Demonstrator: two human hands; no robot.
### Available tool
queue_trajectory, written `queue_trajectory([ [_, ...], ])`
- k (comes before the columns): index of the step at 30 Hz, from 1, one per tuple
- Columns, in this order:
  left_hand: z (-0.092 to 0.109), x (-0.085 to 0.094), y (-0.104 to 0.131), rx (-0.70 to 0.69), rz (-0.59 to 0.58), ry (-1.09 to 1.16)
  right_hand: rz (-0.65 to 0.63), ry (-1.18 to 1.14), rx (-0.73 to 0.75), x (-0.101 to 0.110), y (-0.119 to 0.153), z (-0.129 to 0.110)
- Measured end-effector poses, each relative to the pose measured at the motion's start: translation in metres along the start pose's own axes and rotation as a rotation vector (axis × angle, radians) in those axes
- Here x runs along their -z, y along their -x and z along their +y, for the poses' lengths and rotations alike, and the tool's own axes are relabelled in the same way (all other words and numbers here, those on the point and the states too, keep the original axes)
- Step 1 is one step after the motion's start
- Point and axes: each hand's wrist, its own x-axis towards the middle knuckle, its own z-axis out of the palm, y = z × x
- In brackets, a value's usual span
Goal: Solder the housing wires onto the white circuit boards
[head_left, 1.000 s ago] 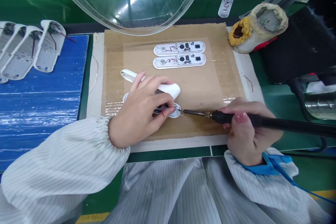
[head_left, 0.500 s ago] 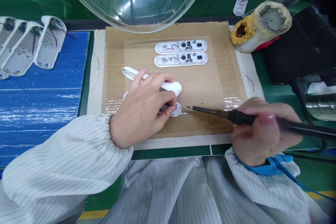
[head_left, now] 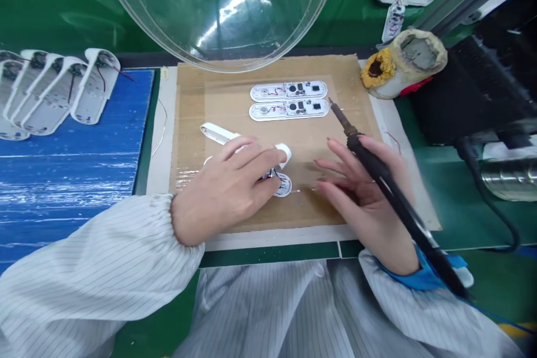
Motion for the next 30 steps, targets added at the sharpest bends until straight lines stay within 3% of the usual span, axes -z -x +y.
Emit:
queue_trajectory([
  [7, 0.004, -0.003, -0.003, 0.001, 0.037, -0.03, -0.173, 0.164, 0.11, -0.026, 0.001, -0.001],
  [12, -0.004, -0.007, -0.002, 0.184, 0.023, 0.254, -0.138, 0.32, 0.168, -0.03, -0.002, -0.005],
  [18, -0.016, -0.011, 0.007, 0.149, 0.083, 0.465, -0.185, 0.221, 0.121, -0.029, -0.001, -0.003],
  [25, -0.009, -0.017, 0.011, 0.161, 0.129, 0.321, -0.192, 0.191, 0.122, -0.034, 0.001, 0.0],
  [30, -0.012, -0.013, 0.014, 0.119, 0.106, 0.343, -0.21, 0.208, 0.13, -0.038, 0.001, -0.003],
])
